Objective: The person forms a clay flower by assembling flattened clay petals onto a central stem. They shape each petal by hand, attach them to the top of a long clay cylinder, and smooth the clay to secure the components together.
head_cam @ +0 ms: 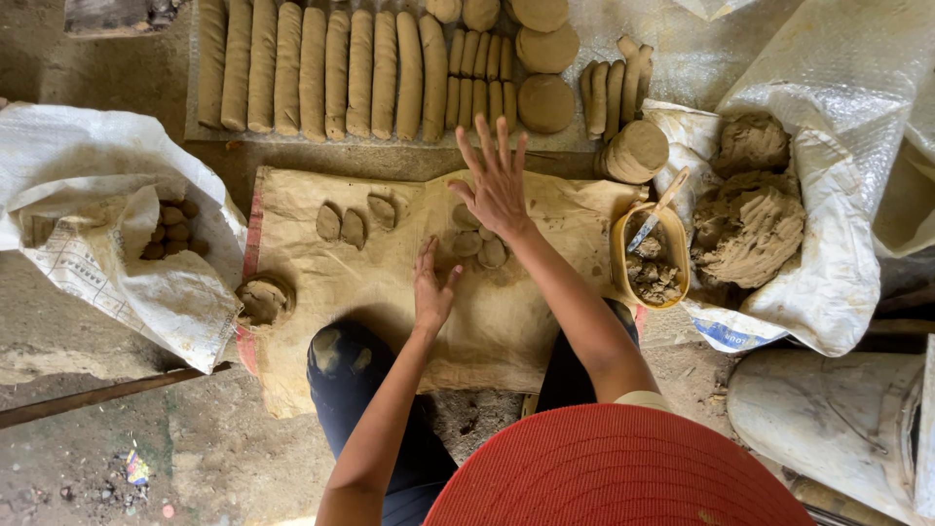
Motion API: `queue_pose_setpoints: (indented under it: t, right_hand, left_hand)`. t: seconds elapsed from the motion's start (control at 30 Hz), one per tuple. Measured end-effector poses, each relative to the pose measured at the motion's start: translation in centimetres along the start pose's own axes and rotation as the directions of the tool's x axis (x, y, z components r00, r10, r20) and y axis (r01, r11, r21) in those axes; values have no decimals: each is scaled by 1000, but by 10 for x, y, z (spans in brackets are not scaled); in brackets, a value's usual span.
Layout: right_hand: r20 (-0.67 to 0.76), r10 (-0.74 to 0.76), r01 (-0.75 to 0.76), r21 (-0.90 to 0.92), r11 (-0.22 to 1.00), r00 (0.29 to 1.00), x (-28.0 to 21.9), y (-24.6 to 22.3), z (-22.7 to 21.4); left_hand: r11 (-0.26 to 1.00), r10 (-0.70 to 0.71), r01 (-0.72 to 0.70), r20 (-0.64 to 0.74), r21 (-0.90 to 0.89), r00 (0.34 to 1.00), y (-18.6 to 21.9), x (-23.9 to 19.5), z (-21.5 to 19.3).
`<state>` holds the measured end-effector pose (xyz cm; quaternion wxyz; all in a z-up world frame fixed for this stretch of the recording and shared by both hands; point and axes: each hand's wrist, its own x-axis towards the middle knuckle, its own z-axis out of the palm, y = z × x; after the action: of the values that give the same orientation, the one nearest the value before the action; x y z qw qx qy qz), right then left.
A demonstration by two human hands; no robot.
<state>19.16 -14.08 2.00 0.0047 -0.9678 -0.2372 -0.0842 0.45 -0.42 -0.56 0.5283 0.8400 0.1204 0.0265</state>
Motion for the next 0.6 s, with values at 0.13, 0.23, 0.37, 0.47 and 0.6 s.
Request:
queue_pose_setpoints:
  t: [0.13, 0.23, 0.37, 0.47, 0.6]
  right_hand:
    - [-347, -15, 61, 121, 991, 938, -9, -17, 30]
    - [-327, -124, 156, 75, 985, 937, -3, -6, 37]
    - [-424, 57, -19, 93, 995, 904, 4, 0, 43]
    - [-399, -101, 80, -70, 994, 911, 4, 2, 45]
    - [-427, -94, 102, -4, 995, 899, 6, -4, 42]
  left_hand:
    - [999, -29, 30, 25, -25, 999, 1, 1, -3]
    - [1000, 13, -13, 22, -11, 1000, 5, 1, -3]
    - [999, 29, -31, 38, 36, 999, 1, 0, 1]
    - [999, 40, -41, 27, 15, 999, 0, -3, -2]
    - [997, 73, -73, 15, 33, 997, -1, 0, 1]
